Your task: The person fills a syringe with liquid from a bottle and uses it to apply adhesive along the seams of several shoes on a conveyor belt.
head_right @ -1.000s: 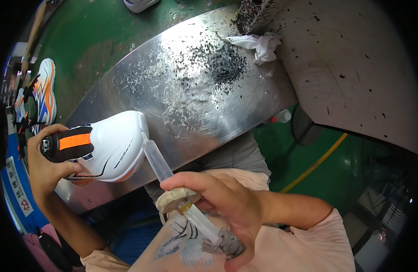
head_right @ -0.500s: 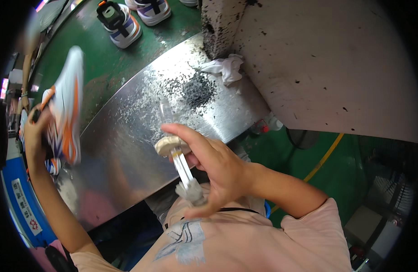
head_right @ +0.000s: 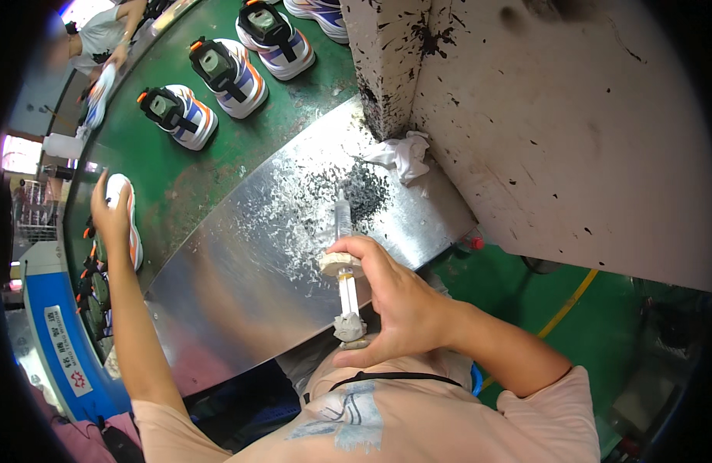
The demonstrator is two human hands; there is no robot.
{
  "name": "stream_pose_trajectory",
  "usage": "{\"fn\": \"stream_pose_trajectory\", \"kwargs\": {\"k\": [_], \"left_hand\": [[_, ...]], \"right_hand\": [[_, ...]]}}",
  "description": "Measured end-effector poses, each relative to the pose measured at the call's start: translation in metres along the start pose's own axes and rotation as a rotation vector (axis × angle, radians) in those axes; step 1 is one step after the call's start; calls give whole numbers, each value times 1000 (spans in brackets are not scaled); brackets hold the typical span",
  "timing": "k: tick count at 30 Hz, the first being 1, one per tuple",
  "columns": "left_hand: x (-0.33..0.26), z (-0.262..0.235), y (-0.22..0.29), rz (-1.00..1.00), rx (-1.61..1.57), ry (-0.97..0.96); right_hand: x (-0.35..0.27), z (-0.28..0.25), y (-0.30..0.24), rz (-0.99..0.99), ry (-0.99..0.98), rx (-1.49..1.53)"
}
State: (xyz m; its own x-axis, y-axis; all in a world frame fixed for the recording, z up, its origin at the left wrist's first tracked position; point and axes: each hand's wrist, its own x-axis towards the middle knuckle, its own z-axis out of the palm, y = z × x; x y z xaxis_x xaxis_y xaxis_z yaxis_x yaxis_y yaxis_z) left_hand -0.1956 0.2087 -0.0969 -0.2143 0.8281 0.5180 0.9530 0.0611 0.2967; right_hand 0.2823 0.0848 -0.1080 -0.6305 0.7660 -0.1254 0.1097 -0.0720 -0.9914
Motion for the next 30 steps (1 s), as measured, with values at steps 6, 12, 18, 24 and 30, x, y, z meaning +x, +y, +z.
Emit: {"fn": "stream_pose_trajectory", "kwargs": {"k": [6,12,18,24,30], "left_hand": [[-97,-74,-153,-659,12,277],[-73,-45,-151,-679,-664,328],[-126,-104,-62,-580,-524,25],[-254,-124,83,-481,-162,181],[-163,-203,117,241,233,-242]], "right_hand": [[-14,2,-3,-44,-47,-134],[-4,0,-15,-10,-8,-236],[-25,6,-4,-85,-77,-364],[-22,-2,-4,-30,29,-422],[-32,0,-22,-1,-93,-307]]}}
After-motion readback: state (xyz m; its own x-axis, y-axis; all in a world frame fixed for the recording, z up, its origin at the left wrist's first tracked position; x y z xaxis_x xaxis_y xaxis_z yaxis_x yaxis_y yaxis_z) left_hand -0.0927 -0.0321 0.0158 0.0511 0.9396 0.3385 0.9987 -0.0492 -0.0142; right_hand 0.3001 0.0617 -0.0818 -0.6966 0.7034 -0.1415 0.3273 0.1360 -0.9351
